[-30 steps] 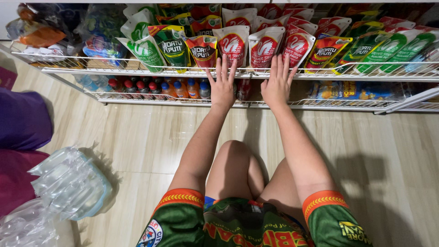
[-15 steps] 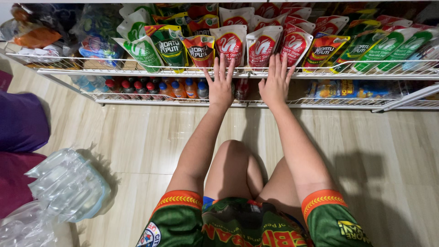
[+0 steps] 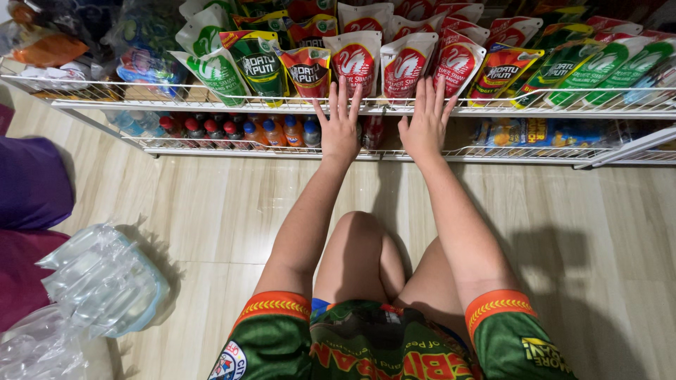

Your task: The person sits on the floor in front of a wire shelf and removes multiple bottles and pouches from the lower shelf, placing them on the floor in organized groups. The person handles bottles with different cap colors and various pouches, arranging them by type.

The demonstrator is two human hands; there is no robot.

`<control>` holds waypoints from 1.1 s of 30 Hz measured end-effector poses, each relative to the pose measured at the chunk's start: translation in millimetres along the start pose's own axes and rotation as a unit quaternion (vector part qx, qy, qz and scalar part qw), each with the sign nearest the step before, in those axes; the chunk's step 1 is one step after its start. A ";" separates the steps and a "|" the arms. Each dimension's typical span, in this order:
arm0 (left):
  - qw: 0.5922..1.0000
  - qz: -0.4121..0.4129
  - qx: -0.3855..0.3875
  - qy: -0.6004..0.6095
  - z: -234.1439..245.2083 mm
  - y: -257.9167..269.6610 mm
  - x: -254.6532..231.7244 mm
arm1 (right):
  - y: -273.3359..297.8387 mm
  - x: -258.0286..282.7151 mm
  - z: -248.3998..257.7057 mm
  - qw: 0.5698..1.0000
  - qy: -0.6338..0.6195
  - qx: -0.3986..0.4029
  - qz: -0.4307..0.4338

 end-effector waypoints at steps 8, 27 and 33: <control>0.998 -0.009 -0.031 0.051 2.0 0.9 2.3 | -1.1 2.8 2.6 1.000 -0.013 0.006 -0.008; 0.984 0.051 -0.079 0.149 -29.7 92.1 138.3 | 13.3 121.6 -1.0 0.976 -0.137 -0.123 0.118; 0.969 0.200 0.124 0.078 -109.8 184.7 204.4 | -1.4 150.6 -0.4 0.968 -0.150 -0.125 0.155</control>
Point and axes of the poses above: each hand's wrist, its own y-axis away from the middle knuckle, its own z-axis out of the back of the hand, x = y × z, the point moved 7 cm from there along -y, towards the middle knuckle, and after that the axes turned 12 degrees about y, right-handed, at the moved point
